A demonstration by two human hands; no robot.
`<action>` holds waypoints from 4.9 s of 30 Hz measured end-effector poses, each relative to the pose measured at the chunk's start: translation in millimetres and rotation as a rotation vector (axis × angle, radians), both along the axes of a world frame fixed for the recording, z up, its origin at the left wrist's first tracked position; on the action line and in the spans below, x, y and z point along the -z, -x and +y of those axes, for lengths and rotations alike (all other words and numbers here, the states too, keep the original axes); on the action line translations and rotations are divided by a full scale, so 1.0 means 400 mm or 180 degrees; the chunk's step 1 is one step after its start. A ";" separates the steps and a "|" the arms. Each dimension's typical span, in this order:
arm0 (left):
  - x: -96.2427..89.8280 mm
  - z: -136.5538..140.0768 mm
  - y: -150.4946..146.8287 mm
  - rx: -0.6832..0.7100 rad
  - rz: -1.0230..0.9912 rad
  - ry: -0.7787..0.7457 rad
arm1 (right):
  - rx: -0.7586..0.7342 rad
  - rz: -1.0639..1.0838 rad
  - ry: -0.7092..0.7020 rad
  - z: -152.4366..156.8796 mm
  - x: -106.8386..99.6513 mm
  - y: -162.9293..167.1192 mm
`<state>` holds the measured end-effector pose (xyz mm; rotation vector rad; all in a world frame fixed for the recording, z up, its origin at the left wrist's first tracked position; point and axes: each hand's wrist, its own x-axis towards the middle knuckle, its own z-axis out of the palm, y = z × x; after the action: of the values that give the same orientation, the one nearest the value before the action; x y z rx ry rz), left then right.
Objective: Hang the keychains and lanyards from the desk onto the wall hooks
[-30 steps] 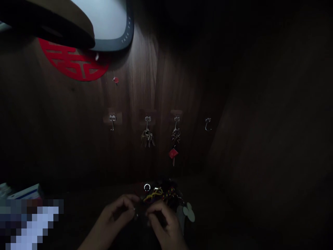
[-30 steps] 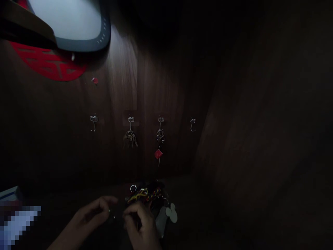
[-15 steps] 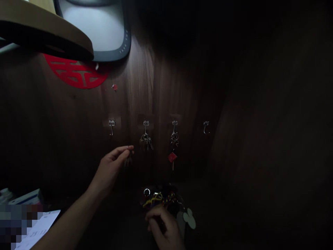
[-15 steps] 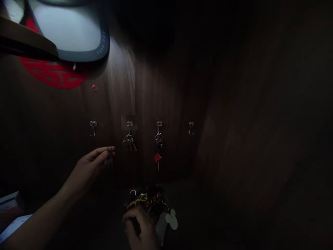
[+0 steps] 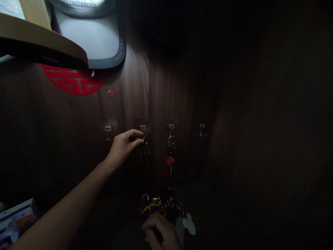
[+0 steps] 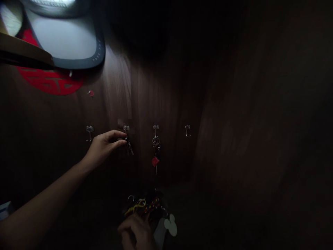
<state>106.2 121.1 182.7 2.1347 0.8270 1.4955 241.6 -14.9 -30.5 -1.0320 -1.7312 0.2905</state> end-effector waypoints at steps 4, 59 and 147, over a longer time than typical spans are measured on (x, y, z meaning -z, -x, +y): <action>-0.001 0.001 0.007 -0.0134 0.0232 -0.0182 | 0.0004 0.0000 -0.0019 0.001 -0.001 0.000; 0.540 -0.220 0.257 -0.0061 0.1256 0.0955 | 0.0920 0.0435 0.0511 0.026 -0.037 -0.084; 0.463 -0.058 0.087 -0.0704 0.2812 0.0693 | 0.0876 -0.1502 0.1223 0.031 -0.055 -0.121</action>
<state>71.5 97.9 -2.3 2.5687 1.4622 0.4284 290.0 -2.4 -8.4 -1.7098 -1.9579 0.2176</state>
